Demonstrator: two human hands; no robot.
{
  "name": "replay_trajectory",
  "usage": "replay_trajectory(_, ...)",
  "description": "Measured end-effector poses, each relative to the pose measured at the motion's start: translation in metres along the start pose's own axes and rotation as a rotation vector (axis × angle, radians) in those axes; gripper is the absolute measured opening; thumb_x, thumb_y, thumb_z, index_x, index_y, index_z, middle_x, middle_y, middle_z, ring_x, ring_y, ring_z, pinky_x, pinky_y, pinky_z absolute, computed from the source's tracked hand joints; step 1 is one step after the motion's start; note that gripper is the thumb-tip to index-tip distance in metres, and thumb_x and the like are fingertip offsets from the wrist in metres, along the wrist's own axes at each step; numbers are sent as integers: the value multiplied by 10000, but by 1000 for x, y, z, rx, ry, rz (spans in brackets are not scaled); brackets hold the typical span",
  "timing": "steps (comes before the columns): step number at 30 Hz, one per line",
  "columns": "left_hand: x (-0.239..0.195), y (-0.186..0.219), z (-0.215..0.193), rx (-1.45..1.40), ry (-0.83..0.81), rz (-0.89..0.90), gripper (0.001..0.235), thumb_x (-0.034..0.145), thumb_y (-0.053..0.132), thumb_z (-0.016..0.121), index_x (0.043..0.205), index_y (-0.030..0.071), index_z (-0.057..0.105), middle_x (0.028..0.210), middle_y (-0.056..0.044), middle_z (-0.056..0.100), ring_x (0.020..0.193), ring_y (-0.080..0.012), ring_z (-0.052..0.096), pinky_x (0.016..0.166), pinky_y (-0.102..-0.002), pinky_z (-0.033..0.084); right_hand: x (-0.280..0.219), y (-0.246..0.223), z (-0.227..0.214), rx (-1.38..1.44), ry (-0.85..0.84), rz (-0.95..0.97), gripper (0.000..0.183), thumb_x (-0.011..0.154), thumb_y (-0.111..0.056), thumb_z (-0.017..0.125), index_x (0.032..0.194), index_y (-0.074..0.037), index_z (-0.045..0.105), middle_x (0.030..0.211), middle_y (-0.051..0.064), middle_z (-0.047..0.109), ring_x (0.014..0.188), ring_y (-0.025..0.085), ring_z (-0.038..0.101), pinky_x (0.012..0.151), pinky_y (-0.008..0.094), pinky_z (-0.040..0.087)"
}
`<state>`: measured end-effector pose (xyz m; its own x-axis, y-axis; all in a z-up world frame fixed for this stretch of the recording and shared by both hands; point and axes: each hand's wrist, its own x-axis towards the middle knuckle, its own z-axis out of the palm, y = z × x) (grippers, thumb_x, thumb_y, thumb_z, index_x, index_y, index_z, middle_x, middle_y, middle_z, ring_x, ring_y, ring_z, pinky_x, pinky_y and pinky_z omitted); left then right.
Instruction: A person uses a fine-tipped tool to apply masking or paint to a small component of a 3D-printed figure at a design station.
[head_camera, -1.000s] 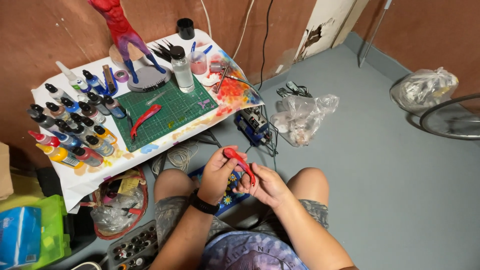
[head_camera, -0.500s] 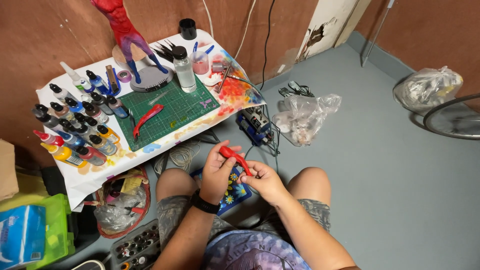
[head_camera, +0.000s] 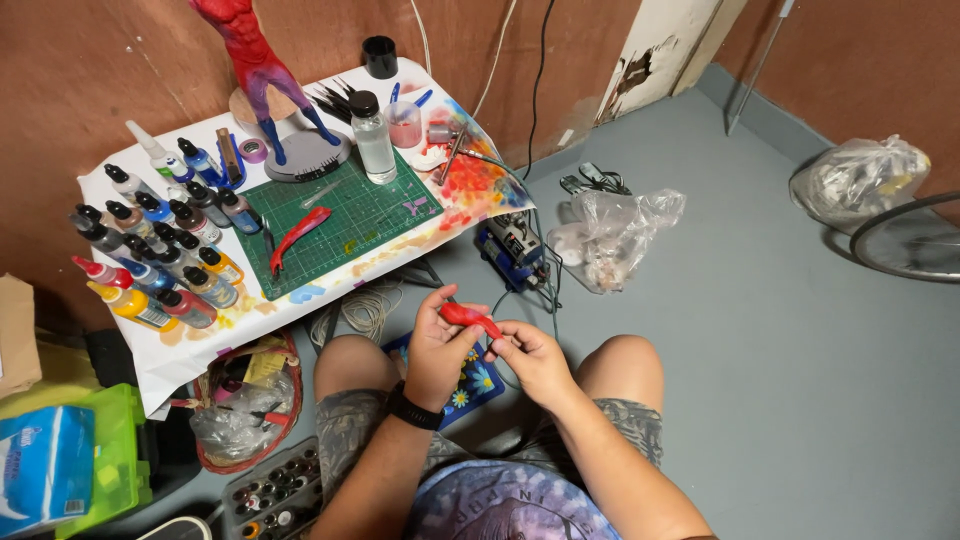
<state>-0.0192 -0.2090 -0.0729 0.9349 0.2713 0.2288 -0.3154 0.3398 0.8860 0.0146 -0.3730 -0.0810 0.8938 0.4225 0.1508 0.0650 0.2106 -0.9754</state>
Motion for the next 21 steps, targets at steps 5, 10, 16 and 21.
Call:
replay_trajectory(5,-4,-1,13,-53,-55,-37,422,937,-58,630,1341,-18,518,1138,-281,727,588,-193,694,412,-261,547,-3,2,11,221,-27,77,208,1022,-133,600,1107,15,718,721,111,714,698,157,682,746,301,568)
replay_trajectory(10,-14,34,30,-2,-79,-63,233,942,-15,631,1171,-26,673,1019,-210,781,336,-169,618,247,-223,468,-7,12,11,558,-107,160,311,1072,-248,554,879,-26,655,578,163,626,549,236,645,660,331,557)
replay_trajectory(16,-18,28,29,-7,72,-183,195,915,-5,700,1105,-21,662,949,-162,769,489,-161,665,425,-343,642,-13,-34,23,469,63,257,242,1050,-222,580,1003,-22,708,857,152,768,762,217,723,742,351,571)
replay_trajectory(21,-21,51,36,239,61,4,208,866,25,781,1050,11,685,848,-105,790,715,-138,737,659,-256,607,-6,-13,-5,204,154,7,211,1045,-145,571,1065,35,679,866,208,733,817,223,707,781,325,565)
